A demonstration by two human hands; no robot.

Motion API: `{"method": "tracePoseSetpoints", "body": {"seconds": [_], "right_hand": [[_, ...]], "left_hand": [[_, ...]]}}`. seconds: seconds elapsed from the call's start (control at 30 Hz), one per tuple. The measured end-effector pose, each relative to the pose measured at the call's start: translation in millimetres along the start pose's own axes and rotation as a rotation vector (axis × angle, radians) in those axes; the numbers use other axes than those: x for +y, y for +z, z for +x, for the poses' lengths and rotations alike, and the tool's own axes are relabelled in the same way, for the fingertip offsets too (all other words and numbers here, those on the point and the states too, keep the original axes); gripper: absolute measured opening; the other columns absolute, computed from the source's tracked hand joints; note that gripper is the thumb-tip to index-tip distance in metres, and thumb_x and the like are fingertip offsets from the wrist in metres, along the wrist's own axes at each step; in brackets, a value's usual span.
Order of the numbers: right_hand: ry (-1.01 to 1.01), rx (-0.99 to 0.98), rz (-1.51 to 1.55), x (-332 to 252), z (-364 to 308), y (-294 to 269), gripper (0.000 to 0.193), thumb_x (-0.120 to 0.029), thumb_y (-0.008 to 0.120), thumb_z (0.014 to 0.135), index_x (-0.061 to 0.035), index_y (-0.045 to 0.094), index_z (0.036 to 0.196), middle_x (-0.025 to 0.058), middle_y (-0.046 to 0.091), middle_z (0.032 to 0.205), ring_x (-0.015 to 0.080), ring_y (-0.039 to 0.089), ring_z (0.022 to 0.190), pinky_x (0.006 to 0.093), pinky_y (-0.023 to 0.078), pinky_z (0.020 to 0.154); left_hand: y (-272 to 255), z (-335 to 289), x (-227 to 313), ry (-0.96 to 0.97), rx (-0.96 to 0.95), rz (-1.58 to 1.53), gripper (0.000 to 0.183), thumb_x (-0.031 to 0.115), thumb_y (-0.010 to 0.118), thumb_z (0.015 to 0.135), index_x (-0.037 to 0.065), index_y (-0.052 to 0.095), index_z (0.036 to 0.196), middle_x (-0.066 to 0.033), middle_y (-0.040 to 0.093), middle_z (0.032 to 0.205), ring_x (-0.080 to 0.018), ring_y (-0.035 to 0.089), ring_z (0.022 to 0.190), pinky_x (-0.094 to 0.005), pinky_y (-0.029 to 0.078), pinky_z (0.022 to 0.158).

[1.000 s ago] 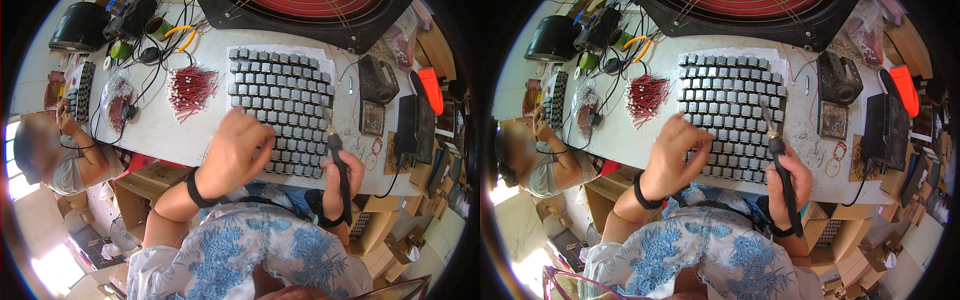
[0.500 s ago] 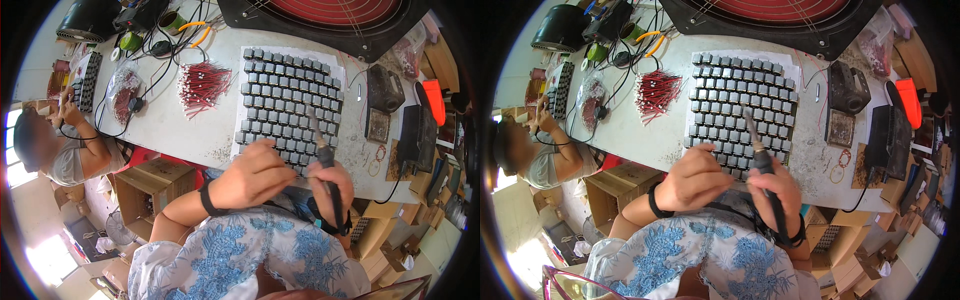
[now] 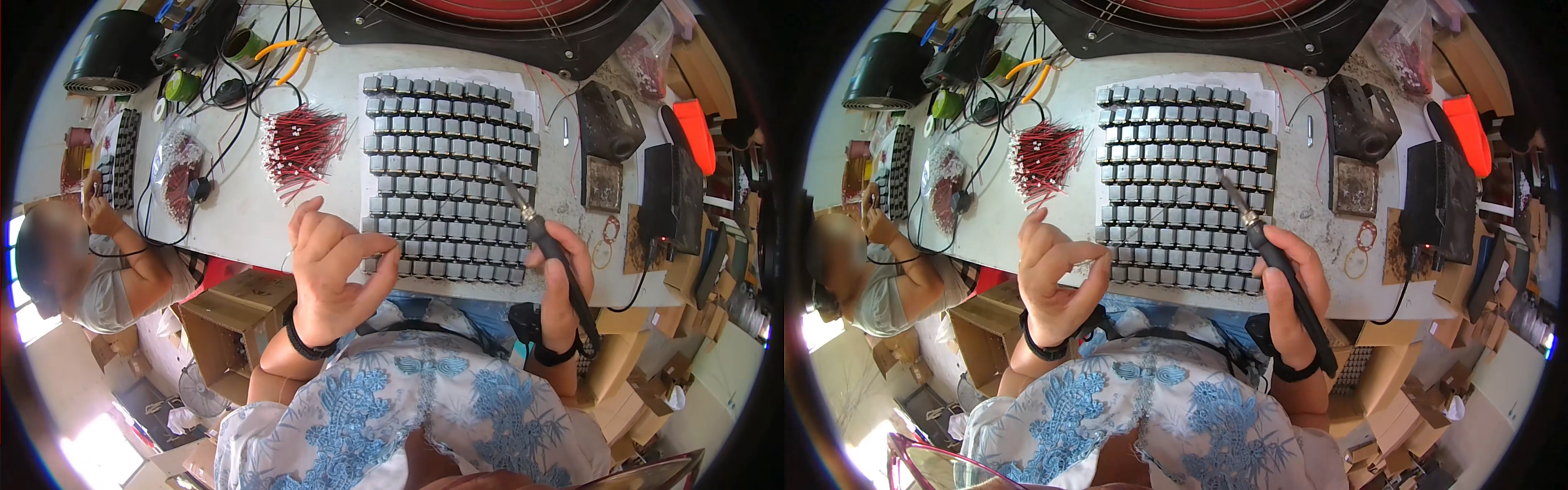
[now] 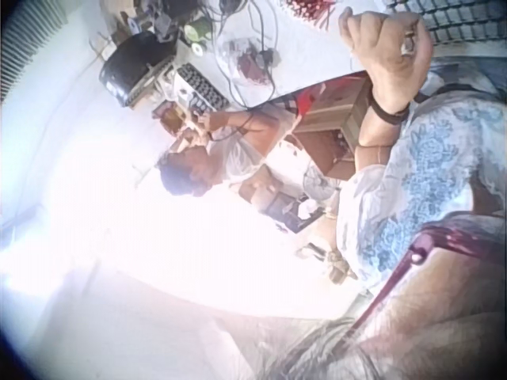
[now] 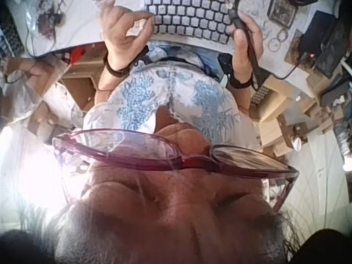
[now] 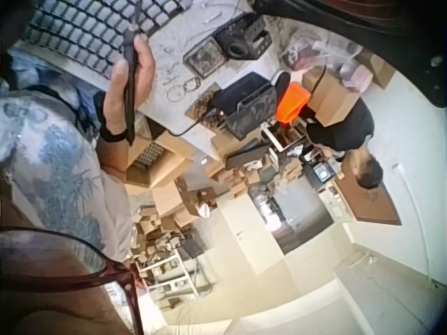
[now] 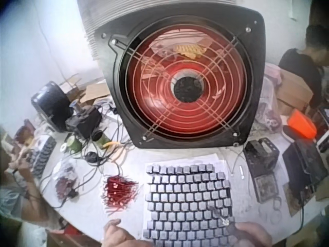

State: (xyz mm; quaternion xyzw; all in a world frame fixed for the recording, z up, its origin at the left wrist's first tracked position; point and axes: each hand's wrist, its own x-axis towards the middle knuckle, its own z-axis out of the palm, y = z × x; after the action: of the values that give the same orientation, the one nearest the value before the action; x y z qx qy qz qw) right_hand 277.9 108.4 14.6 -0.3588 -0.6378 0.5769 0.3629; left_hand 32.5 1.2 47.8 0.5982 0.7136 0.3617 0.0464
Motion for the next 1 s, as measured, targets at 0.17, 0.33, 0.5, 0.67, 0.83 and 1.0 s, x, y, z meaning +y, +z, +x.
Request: {"method": "tracePoseSetpoints", "body": {"seconds": [0.17,0.33,0.5,0.67,0.83,1.0], "right_hand": [[0.029,0.128,0.077,12,2,12,0.024,-0.007,0.060,0.087,0.0016,0.050,0.107,0.0072,0.055,0.091,0.0129,0.055,0.086,0.0383,0.044,0.095],[-0.114,0.103,0.112,21,3,14,0.020,-0.003,0.064,0.082,-0.0025,0.047,0.094,0.0046,0.051,0.085,0.0146,0.058,0.086,0.0528,0.038,0.105],[-0.110,0.097,0.042,24,3,15,0.019,-0.002,0.064,0.082,-0.0025,0.048,0.092,0.0044,0.051,0.085,0.0132,0.057,0.079,0.0523,0.039,0.104],[-0.131,0.081,-0.001,25,3,15,0.019,-0.001,0.064,0.082,-0.0024,0.048,0.092,0.0037,0.049,0.082,0.0107,0.056,0.074,0.0526,0.039,0.104],[-0.089,0.088,-0.029,20,5,18,0.018,-0.001,0.063,0.082,-0.0018,0.048,0.092,0.0042,0.048,0.085,0.0096,0.054,0.072,0.0528,0.038,0.104],[-0.123,0.111,0.044,22,4,15,0.019,-0.001,0.062,0.083,-0.0015,0.047,0.094,0.0045,0.048,0.088,0.0126,0.057,0.078,0.0516,0.038,0.105]], "left_hand": [[7,1,2,-0.048,-0.064,-0.089,0.014,0.004,0.073,0.064,0.011,0.066,0.074,0.0002,0.046,0.066,-0.0180,0.048,0.066,-0.0471,0.036,0.097],[13,2,1,-0.032,-0.087,-0.114,0.014,0.005,0.074,0.064,0.010,0.065,0.075,-0.0024,0.049,0.069,-0.0226,0.051,0.070,-0.0476,0.038,0.095],[15,2,0,-0.051,-0.086,-0.151,0.015,0.003,0.073,0.064,0.009,0.065,0.075,-0.0037,0.050,0.069,-0.0247,0.052,0.071,-0.0482,0.040,0.093],[16,2,-1,-0.057,-0.086,-0.157,0.014,0.003,0.073,0.064,0.008,0.065,0.075,-0.0041,0.050,0.069,-0.0252,0.052,0.071,-0.0481,0.040,0.093],[15,2,-1,-0.057,-0.086,-0.154,0.014,0.003,0.073,0.064,0.008,0.065,0.074,-0.0044,0.051,0.068,-0.0254,0.052,0.071,-0.0476,0.041,0.093],[12,2,0,-0.076,-0.080,-0.157,0.014,0.003,0.073,0.064,0.008,0.065,0.074,-0.0041,0.050,0.068,-0.0257,0.051,0.070,-0.0471,0.041,0.093]]}}
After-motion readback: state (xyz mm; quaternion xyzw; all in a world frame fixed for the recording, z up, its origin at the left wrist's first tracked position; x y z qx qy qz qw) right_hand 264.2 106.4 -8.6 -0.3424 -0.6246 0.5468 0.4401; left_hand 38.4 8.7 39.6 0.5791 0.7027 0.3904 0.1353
